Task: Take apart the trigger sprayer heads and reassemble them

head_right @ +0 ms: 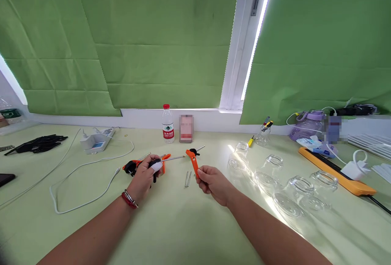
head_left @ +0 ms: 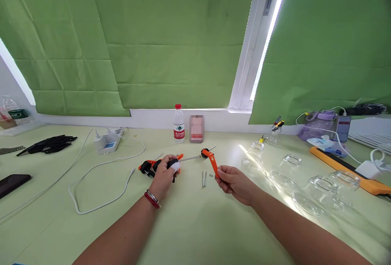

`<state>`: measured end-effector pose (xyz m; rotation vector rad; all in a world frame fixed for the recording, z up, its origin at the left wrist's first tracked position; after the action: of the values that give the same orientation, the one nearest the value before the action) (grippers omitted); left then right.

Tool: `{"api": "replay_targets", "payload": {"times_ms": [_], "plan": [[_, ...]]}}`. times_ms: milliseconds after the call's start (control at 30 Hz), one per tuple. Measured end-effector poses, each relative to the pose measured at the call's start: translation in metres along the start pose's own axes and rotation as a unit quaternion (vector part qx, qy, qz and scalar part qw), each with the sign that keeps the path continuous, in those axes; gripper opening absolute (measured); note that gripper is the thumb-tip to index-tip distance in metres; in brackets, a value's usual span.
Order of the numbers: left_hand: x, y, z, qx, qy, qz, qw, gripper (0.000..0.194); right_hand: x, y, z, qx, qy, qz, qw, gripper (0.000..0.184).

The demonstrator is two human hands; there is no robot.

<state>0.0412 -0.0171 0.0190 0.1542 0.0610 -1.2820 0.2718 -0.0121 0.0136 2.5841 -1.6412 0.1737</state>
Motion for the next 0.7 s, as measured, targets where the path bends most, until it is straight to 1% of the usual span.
{"api": "replay_targets", "payload": {"times_ms": [67, 100, 200, 267, 433, 600, 700], "plan": [[0.007, 0.010, 0.001, 0.020, -0.019, -0.048, 0.998, 0.025, 0.013, -0.005, 0.014, -0.097, 0.014, -0.047, 0.994, 0.030], [0.011, 0.015, 0.002, 0.036, -0.030, -0.078, 0.996, 0.026, 0.019, -0.007, 0.020, -0.127, 0.024, -0.062, 0.990, 0.030], [0.024, 0.028, 0.003, 0.069, -0.055, -0.158, 0.983, 0.025, 0.026, -0.008, 0.035, -0.172, 0.043, -0.086, 0.980, 0.029], [0.029, 0.032, 0.004, 0.071, -0.064, -0.189, 0.977, 0.023, 0.028, -0.007, 0.038, -0.176, 0.048, -0.104, 0.978, 0.029], [0.035, 0.035, 0.005, 0.071, -0.064, -0.228, 0.969, 0.027, 0.026, -0.009, 0.037, -0.144, 0.064, -0.138, 0.978, 0.030], [0.042, 0.039, 0.006, 0.063, -0.076, -0.239, 0.966, 0.046, 0.027, -0.007, 0.039, -0.122, 0.062, -0.160, 0.977, 0.030], [0.050, 0.045, 0.006, 0.043, -0.083, -0.273, 0.958, 0.051, 0.028, -0.004, 0.039, -0.098, 0.049, -0.178, 0.978, 0.031]]}}
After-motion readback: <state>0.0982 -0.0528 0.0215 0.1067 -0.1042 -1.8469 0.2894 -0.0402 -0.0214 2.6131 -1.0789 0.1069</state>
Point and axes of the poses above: each hand's wrist, its own x-axis away from the middle knuckle, its own y-axis out of the palm, z = x × y, the point moved 5 cm from there along -x, towards the middle knuckle, and after that the axes turned 3 degrees about z, right-handed, at the moved point
